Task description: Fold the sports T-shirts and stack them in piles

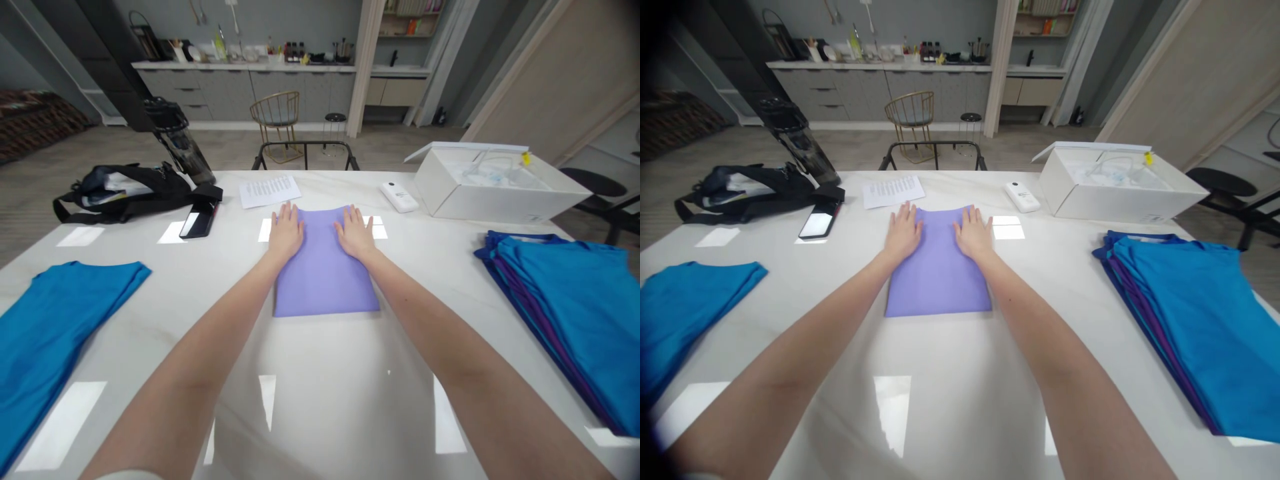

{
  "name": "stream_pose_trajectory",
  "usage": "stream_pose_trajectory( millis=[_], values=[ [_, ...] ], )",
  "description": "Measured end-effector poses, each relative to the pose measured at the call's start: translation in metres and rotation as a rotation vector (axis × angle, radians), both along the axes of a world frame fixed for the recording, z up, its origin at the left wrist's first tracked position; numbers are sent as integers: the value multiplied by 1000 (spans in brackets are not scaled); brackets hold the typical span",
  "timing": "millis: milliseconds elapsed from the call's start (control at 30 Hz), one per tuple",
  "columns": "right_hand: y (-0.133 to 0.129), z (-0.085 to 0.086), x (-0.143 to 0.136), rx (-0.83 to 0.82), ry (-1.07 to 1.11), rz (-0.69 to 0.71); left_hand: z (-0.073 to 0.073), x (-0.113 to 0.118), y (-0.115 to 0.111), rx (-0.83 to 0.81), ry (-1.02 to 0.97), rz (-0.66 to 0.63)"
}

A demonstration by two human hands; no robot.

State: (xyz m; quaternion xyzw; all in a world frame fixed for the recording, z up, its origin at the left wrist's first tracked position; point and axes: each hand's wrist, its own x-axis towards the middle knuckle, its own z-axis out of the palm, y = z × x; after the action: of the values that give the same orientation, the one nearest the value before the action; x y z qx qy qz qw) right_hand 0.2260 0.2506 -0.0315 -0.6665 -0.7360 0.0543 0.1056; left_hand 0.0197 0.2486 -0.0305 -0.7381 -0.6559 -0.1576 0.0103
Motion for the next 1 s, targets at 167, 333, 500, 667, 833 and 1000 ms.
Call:
stream_pose_trajectory(
  millis=[167, 333, 500, 667, 833, 1000],
  values=[
    [-45, -5, -20, -53, 63, 241, -5, 18, -40, -210, 11, -281],
    [-66, -10, -1, -80, 6, 152, -12, 7, -66, -207, 34, -154],
    [-78, -3, 5, -43, -35, 71, -3, 15, -89, -60, 44, -154],
    [-110, -8, -14, -12, -2, 223, -6, 33, -120, -136, -8, -284],
    [-130, -11, -4, -41, -3, 189, -14, 22, -145, -146, 12, -183],
    [-148, -4, 10, -37, -32, 110, -10, 10, -165, -156, 34, -161]
  ],
)
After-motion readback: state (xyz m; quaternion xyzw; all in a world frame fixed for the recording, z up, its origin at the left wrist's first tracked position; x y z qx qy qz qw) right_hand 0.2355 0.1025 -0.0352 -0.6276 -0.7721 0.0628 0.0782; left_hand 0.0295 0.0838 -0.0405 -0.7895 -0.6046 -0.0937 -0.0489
